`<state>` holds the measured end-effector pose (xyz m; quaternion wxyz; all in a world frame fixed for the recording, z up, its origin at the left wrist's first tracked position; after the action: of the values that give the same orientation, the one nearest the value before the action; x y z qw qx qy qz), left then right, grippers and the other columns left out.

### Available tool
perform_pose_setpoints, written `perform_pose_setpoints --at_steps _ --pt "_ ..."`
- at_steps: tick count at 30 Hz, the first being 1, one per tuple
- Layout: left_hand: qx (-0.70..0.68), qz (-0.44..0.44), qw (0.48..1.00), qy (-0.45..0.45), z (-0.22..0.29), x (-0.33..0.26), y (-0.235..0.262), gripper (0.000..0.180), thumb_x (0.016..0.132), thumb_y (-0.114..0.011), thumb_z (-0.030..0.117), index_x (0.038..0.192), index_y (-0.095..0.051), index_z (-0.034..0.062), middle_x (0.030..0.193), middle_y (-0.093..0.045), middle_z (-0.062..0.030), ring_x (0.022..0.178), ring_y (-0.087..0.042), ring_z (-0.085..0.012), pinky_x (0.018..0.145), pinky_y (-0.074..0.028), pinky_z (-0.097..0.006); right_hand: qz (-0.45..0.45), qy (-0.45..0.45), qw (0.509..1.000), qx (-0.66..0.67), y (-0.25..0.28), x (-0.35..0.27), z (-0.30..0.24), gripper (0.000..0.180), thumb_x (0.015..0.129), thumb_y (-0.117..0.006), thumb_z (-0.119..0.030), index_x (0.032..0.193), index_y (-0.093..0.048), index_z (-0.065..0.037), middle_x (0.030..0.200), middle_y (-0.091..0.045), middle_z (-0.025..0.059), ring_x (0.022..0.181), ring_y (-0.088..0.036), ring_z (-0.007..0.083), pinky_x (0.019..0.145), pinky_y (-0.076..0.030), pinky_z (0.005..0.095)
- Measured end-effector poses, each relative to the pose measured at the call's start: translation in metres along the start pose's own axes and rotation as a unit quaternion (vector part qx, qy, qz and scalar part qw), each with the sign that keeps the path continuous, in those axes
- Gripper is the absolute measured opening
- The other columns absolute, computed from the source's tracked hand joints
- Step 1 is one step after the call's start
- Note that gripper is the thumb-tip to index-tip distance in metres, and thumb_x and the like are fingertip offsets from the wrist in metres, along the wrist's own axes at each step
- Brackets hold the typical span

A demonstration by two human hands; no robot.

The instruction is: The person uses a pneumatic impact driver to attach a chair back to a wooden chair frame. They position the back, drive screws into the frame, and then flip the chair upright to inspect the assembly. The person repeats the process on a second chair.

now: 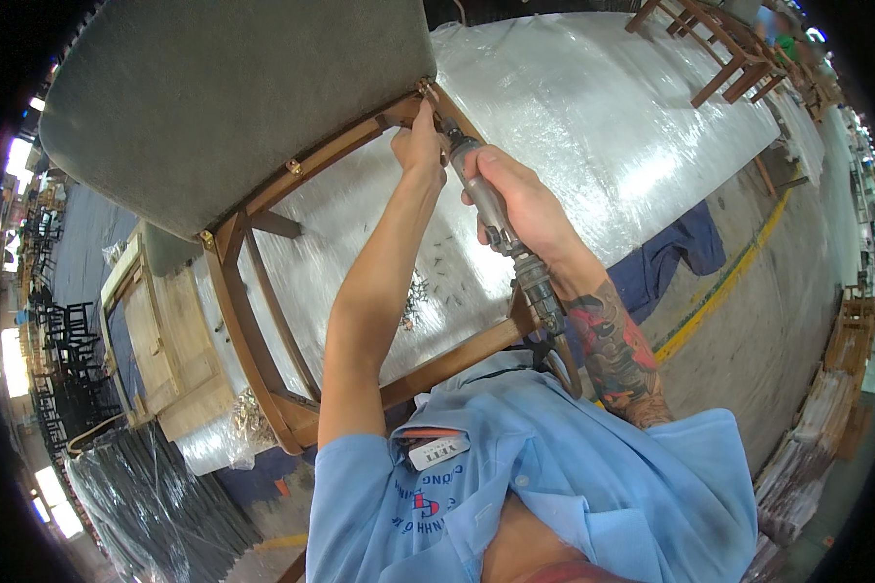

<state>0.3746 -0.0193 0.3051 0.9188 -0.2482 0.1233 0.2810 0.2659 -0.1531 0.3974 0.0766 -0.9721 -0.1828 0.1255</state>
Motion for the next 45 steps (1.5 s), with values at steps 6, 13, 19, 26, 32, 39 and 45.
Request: perform_pose_setpoints --at_steps 6,13,19,26,32,39,45 --pt "-0.005 -0.017 1.000 0.024 -0.001 -0.001 0.000 0.040 0.083 -0.076 0.040 0.082 -0.058 0.0045 0.061 -0.052 -0.0016 0.042 -0.043 -0.0112 0.038 -0.027 -0.030 -0.001 -0.009 1.000 0.004 0.002 0.004 -0.002 0.031 0.104 -0.039 -0.040 0.102 -0.056 -0.013 0.083 -0.060 0.0055 0.048 -0.056 0.0111 0.042 -0.044 0.0225" --pt "0.012 -0.022 0.999 0.024 -0.002 0.000 -0.001 0.039 0.083 -0.076 0.039 0.082 -0.058 0.0050 0.061 -0.051 -0.0008 0.042 -0.042 -0.0103 0.038 -0.027 -0.030 0.002 0.002 1.000 -0.005 0.000 0.006 -0.005 0.033 0.103 -0.040 -0.040 0.099 -0.058 -0.012 0.080 -0.054 0.0018 0.053 -0.053 0.0090 0.045 -0.049 0.0246" --pt "-0.004 -0.020 1.000 0.004 -0.001 0.002 -0.001 0.037 0.084 -0.076 0.037 0.082 -0.058 0.0048 0.062 -0.050 -0.0004 0.042 -0.041 -0.0103 0.039 -0.028 -0.030 0.005 0.002 1.000 -0.007 -0.002 0.009 -0.005 0.033 0.104 -0.039 -0.040 0.102 -0.057 -0.012 0.083 -0.059 0.0056 0.049 -0.056 0.0103 0.041 -0.043 0.0223" --pt "-0.001 -0.020 1.000 0.019 0.000 -0.001 -0.001 0.035 0.085 -0.074 0.035 0.086 -0.059 0.0031 0.066 -0.053 -0.0025 0.046 -0.044 -0.0105 0.041 -0.029 -0.030 0.000 0.008 1.000 0.003 0.001 0.012 -0.001 0.033 0.104 -0.040 -0.040 0.105 -0.057 -0.012 0.085 -0.060 0.0070 0.049 -0.057 0.0111 0.042 -0.044 0.0218" --pt "-0.009 -0.021 1.000 0.011 -0.006 0.004 0.000 0.037 0.086 -0.073 0.037 0.089 -0.060 0.0019 0.066 -0.055 -0.0029 0.046 -0.046 -0.0111 0.040 -0.029 -0.029 -0.002 0.001 1.000 -0.008 0.002 0.012 -0.002 0.032 0.104 -0.041 -0.039 0.105 -0.058 -0.012 0.085 -0.060 0.0071 0.050 -0.056 0.0110 0.043 -0.045 0.0220" --pt "0.044 -0.190 0.965 0.175 -0.006 0.016 0.018 0.037 0.082 -0.077 0.038 0.088 -0.056 0.0084 0.070 -0.049 0.0010 0.055 -0.046 -0.0099 0.046 -0.038 -0.028 0.005 0.017 0.999 -0.028 -0.005 0.016 0.000 0.030 0.104 -0.041 -0.037 0.104 -0.058 -0.012 0.084 -0.060 0.0056 0.050 -0.056 0.0104 0.044 -0.044 0.0224" --pt "0.048 -0.219 0.951 0.212 0.020 0.017 0.111 0.015 0.088 -0.062 0.012 0.086 -0.050 0.0033 0.069 -0.042 -0.0022 0.061 -0.042 -0.0128 0.056 -0.037 -0.028 -0.003 0.022 0.999 -0.049 0.003 0.018 -0.001 0.032 0.104 -0.042 -0.038 0.103 -0.059 -0.011 0.082 -0.058 0.0042 0.052 -0.054 0.0099 0.044 -0.046 0.0238"
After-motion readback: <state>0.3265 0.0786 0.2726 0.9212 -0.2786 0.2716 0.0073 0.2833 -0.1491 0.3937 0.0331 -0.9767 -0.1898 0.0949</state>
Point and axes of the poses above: each hand's wrist, its own x-axis towards the middle knuckle, its own y-axis out of the back of the hand, z = x × y, the point moved 6 cm from there along x, towards the middle knuckle
